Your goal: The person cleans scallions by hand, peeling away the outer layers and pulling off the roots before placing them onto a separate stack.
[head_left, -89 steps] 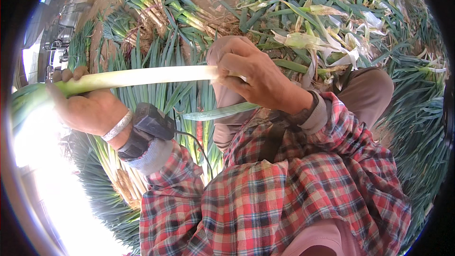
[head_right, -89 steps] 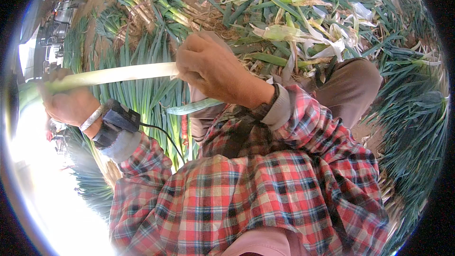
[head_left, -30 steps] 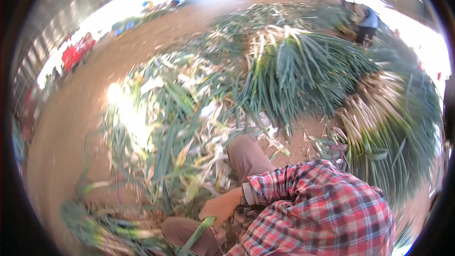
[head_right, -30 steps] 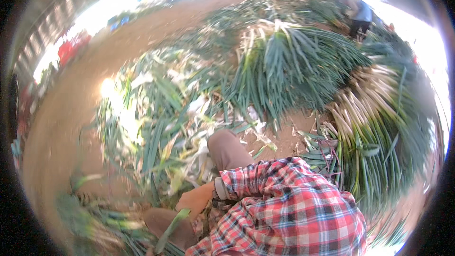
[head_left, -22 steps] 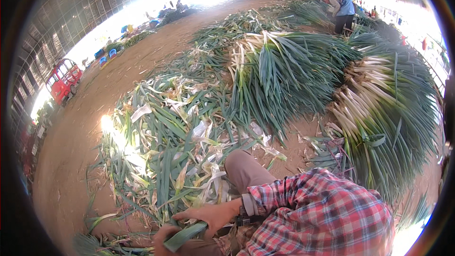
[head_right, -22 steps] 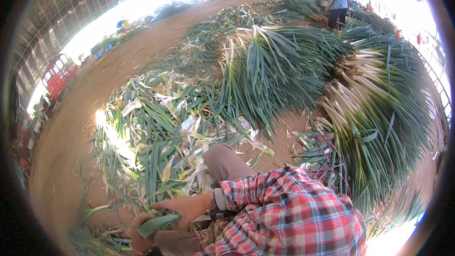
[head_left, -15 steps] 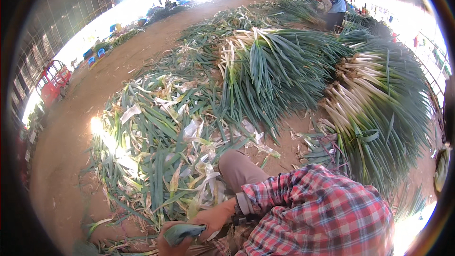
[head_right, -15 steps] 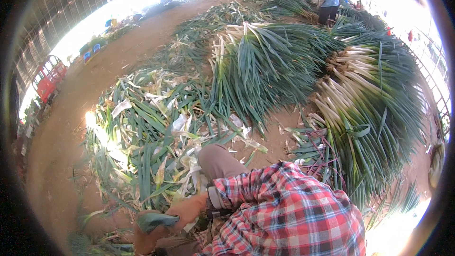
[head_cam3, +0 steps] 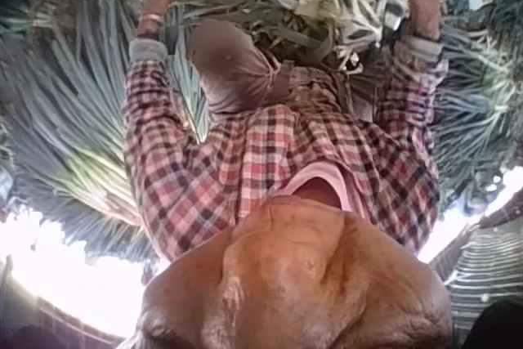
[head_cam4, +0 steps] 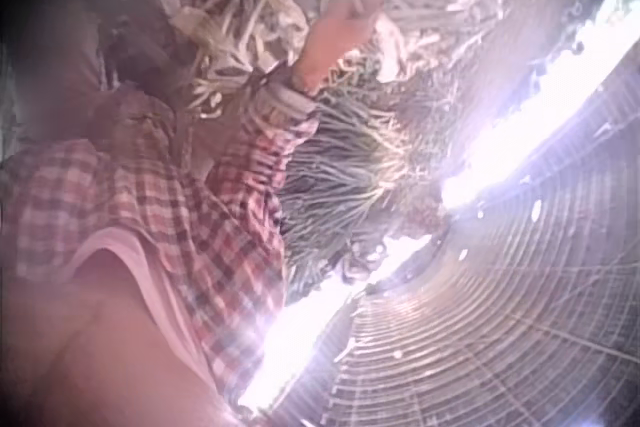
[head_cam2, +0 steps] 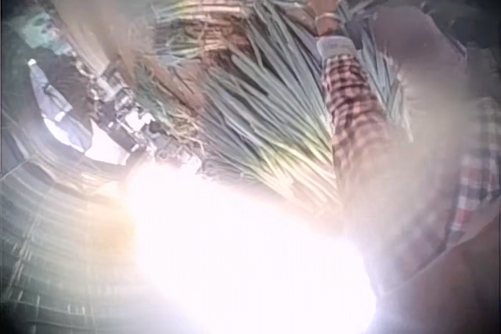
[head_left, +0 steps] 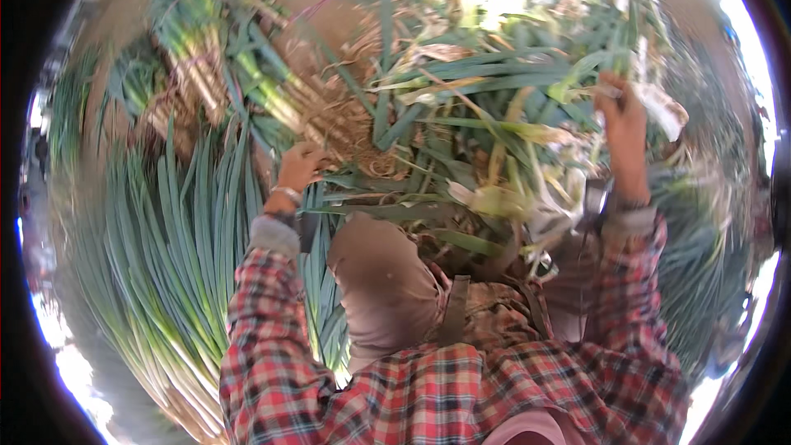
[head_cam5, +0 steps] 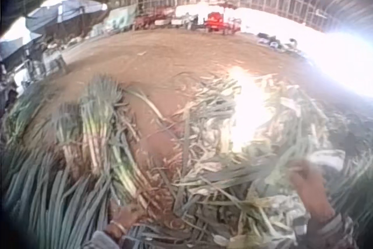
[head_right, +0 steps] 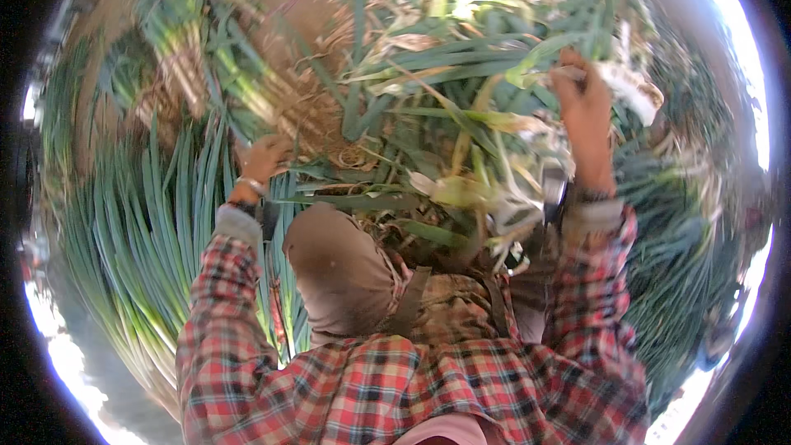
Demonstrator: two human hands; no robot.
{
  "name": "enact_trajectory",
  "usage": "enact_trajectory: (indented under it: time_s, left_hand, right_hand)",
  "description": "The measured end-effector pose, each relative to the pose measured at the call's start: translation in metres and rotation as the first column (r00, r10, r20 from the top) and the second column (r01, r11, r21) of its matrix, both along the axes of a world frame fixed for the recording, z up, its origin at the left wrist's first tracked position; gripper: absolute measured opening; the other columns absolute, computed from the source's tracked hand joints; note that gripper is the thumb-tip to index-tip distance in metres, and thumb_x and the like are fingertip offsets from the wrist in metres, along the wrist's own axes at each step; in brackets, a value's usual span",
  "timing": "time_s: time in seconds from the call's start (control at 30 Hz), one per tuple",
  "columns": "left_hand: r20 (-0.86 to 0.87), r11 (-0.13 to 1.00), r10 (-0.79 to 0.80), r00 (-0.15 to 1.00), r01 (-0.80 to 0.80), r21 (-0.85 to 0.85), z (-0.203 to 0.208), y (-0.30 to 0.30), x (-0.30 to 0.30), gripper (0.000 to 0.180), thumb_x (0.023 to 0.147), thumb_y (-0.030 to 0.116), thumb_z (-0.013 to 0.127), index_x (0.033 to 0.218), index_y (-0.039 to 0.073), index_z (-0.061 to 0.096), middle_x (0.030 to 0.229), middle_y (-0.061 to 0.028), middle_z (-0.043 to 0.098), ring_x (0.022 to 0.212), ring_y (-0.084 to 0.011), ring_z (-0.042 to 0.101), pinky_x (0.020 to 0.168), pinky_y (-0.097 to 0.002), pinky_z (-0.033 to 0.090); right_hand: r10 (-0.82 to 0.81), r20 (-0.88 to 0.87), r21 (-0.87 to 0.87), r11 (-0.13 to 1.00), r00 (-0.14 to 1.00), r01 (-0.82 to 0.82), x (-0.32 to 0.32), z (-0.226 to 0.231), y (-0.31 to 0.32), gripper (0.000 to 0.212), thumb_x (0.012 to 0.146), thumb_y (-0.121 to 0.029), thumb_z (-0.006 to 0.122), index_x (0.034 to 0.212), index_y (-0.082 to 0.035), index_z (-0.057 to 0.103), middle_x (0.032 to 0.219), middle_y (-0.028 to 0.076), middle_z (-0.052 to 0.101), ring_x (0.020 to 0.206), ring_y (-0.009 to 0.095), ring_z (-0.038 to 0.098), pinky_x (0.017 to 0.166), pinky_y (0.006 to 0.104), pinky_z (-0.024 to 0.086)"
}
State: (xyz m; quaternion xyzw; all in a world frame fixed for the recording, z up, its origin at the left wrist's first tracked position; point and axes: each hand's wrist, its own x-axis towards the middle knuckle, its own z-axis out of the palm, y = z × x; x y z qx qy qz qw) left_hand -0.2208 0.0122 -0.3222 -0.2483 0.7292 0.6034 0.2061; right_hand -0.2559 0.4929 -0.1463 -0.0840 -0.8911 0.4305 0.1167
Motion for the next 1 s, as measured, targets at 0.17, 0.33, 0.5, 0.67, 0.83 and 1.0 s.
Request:
enact_trajectory:
  time_s: [0.17,0.33,0.5,0.67,0.83,1.0]
  left_hand:
    - [0.029,0.923,-0.124,0.992,0.126,-0.363,-0.155,-0.041,-0.012,0.043,0.077,0.031,0.071,0.107,0.001,0.062,0.103,-0.0163,0.067,0.090,-0.0307,0.067,0.082,-0.0438,0.053]
    - [0.232,0.622,0.250,0.940,0.028,-0.783,-0.152,-0.003,-0.050,0.069,0.070,0.042,0.077,0.118,0.000,0.048,0.121,-0.0242,0.057,0.105,-0.0385,0.061,0.087,-0.0480,0.051]
    - [0.283,0.616,0.202,0.937,0.103,-0.781,-0.147,-0.025,-0.067,0.068,0.067,0.045,0.075,0.112,-0.002,0.054,0.107,-0.0232,0.065,0.100,-0.0379,0.064,0.084,-0.0452,0.052]
    - [0.070,0.758,0.109,0.992,-0.037,-0.651,-0.103,-0.039,-0.070,0.056,0.068,0.043,0.074,0.094,-0.006,0.064,0.094,-0.0236,0.068,0.090,-0.0338,0.067,0.078,-0.0412,0.053]
    - [0.069,0.947,0.105,0.992,-0.079,-0.312,-0.060,-0.012,-0.076,0.055,0.074,0.043,0.074,0.093,-0.008,0.063,0.079,-0.0149,0.067,0.070,-0.0195,0.065,0.061,-0.0370,0.053]
    - [-0.021,0.993,-0.004,1.000,0.001,-0.122,-0.062,0.031,-0.034,0.049,0.081,0.041,0.070,0.102,-0.002,0.064,0.087,-0.0109,0.065,0.079,-0.0194,0.064,0.064,-0.0371,0.054]
  right_hand:
    - [0.181,0.397,-0.058,0.983,0.900,-0.173,0.051,-0.108,-0.078,0.030,0.086,-0.011,0.064,0.112,0.003,0.060,0.100,0.013,0.065,0.093,0.019,0.062,0.083,0.0315,0.049]
    - [0.265,0.622,-0.193,0.964,0.737,-0.184,0.053,-0.134,-0.089,0.027,0.085,-0.009,0.063,0.108,0.003,0.059,0.097,0.015,0.065,0.089,0.021,0.063,0.078,0.0333,0.049]
    - [0.434,0.556,-0.261,0.901,0.709,-0.347,0.017,-0.155,-0.132,0.025,0.084,-0.008,0.065,0.106,0.001,0.059,0.098,0.018,0.064,0.084,0.029,0.064,0.076,0.0342,0.050]
    - [0.676,0.299,-0.254,0.736,0.673,-0.627,-0.028,-0.182,-0.241,0.046,0.082,-0.019,0.069,0.118,0.004,0.052,0.115,0.026,0.056,0.106,0.037,0.058,0.087,0.0419,0.046]
    - [0.721,0.388,-0.300,0.688,0.574,-0.661,-0.045,-0.213,-0.331,0.051,0.084,-0.028,0.065,0.116,0.009,0.049,0.107,0.030,0.059,0.103,0.043,0.058,0.087,0.0452,0.047]
    - [0.741,0.330,-0.369,0.671,0.585,-0.643,-0.013,-0.236,-0.284,0.033,0.094,-0.027,0.052,0.095,0.006,0.053,0.082,0.024,0.062,0.079,0.036,0.063,0.071,0.0423,0.049]
